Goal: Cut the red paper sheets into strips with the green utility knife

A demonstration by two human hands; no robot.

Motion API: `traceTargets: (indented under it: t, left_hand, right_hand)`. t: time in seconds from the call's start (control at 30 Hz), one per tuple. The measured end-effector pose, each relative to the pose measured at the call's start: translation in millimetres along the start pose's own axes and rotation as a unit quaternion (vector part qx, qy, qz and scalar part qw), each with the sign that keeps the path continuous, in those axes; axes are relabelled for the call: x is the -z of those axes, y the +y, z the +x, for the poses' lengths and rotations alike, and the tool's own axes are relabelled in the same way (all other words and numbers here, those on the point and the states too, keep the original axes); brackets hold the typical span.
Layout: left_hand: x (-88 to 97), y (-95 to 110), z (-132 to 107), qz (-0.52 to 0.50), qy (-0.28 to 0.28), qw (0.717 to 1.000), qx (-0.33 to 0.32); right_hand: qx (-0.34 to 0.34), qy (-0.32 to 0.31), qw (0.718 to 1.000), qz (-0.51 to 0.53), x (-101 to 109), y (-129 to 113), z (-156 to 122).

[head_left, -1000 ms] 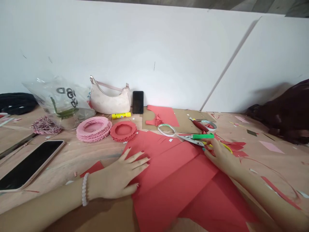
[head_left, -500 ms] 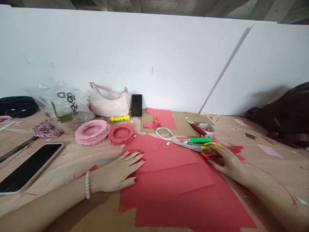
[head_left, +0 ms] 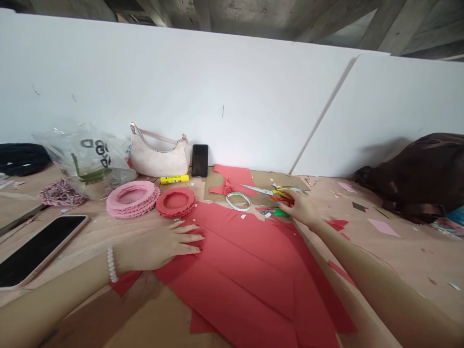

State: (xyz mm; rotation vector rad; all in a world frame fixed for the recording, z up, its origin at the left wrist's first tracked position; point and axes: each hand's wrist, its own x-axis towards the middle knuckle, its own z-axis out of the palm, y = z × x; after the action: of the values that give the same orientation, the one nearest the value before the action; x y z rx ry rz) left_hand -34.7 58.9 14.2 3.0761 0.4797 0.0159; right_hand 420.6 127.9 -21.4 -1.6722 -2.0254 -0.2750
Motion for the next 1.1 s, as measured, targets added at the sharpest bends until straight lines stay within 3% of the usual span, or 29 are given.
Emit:
traceTargets:
  t: [0.17, 0.27, 0.4, 0.5, 0.57, 0.7, 0.87, 1.1]
  left_hand:
    - [-5.1, 22.5, 12.1, 0.014, 0.063, 0.994, 0.09]
    - [-18.5, 43.8, 32.4, -0.014, 0.052, 0.988, 0.142]
    - [-27.0, 55.5, 47.1, -0.045, 0.026, 0.992, 0.112]
    - [-21.0, 53.3, 47.0, -0.062, 0.024, 0.995, 0.078]
    - [-15.0, 50.7, 46.0, -0.08, 0.028, 0.994, 0.074]
    - [-8.6, 47.1, 45.4, -0.128, 0.039, 0.981, 0.144]
    - [-9.2, 46.3, 44.5, -0.186, 0.03, 0.968, 0.167]
    - [-8.6, 46.6, 41.7, -0.107, 0.115, 0.978, 0.137]
  right_hand:
    - [-0.03, -0.029, 0.998, -0.056, -29.2, 3.9, 30.0]
    - [-0.024, -0.027, 0.997, -0.067, -34.5, -0.5, 34.3]
    - [0.039, -0.026, 0.998, -0.051, -17.3, -4.0, 15.2]
    - [0.128, -0.092, 0.987, -0.023, 3.7, -0.5, -13.3]
    - [0.151, -0.118, 0.981, -0.017, 11.7, 4.0, -30.1]
    - [0.113, -0.107, 0.987, -0.032, 6.6, 13.1, -42.5]
    - [0.054, -0.102, 0.992, -0.047, -1.7, 16.4, -36.3]
    - [-0.02, -0.112, 0.993, -0.038, 32.0, -0.3, -47.2]
